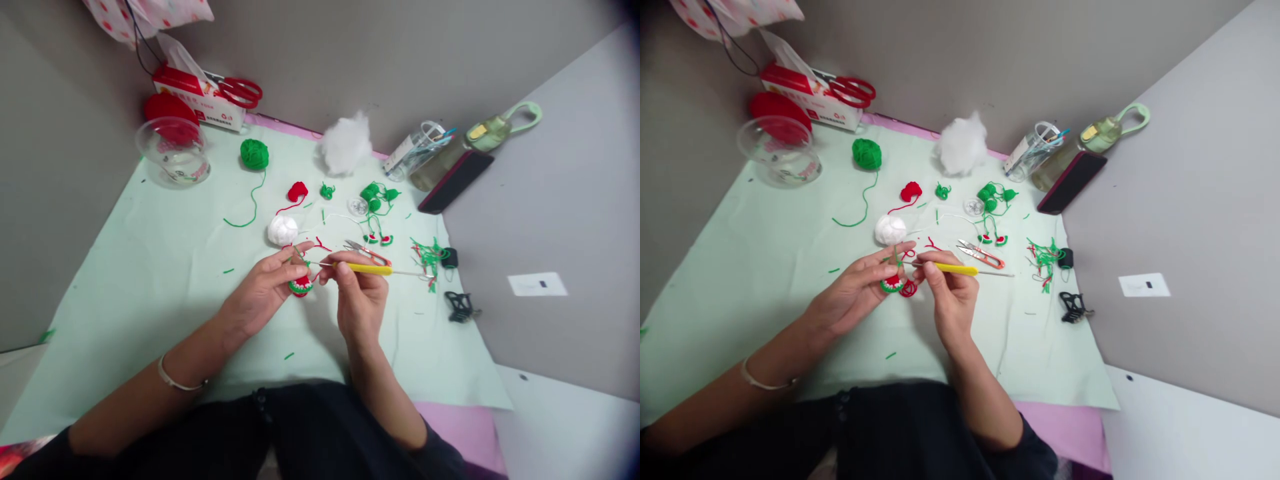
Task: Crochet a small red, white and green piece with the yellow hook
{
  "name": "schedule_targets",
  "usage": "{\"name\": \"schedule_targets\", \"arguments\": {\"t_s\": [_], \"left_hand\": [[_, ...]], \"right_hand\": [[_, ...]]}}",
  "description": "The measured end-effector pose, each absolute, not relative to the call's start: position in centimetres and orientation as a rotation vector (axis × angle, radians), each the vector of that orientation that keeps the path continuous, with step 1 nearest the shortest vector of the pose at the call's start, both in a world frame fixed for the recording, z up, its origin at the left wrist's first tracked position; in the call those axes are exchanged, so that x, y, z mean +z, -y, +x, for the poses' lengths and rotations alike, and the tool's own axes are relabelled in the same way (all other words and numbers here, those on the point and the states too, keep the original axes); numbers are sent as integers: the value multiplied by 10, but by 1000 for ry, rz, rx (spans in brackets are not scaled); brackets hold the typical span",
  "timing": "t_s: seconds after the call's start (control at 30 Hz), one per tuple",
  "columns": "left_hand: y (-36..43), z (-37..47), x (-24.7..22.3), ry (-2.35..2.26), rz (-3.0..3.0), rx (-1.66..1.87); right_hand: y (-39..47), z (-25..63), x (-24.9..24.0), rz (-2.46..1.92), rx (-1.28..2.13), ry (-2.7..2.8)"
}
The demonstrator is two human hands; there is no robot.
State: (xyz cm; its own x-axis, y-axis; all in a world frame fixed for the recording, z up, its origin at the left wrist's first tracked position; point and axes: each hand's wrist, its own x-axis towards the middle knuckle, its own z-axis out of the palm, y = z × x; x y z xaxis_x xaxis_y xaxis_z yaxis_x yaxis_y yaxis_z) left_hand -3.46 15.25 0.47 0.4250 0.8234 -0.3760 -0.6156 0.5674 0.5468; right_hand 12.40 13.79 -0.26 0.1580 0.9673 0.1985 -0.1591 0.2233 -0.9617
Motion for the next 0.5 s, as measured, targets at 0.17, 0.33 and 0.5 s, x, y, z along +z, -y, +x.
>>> {"name": "schedule_targets", "arguments": {"t_s": [0.17, 0.33, 0.5], "left_hand": [[-154, -41, 3, -635, 415, 909], [-148, -35, 7, -776, 573, 1028], [-147, -30, 4, -827, 636, 1062]], "right_hand": [[-146, 132, 0, -901, 1192, 923], [-141, 127, 0, -966, 1132, 1031], [-135, 122, 4, -1057, 948, 1213]]}}
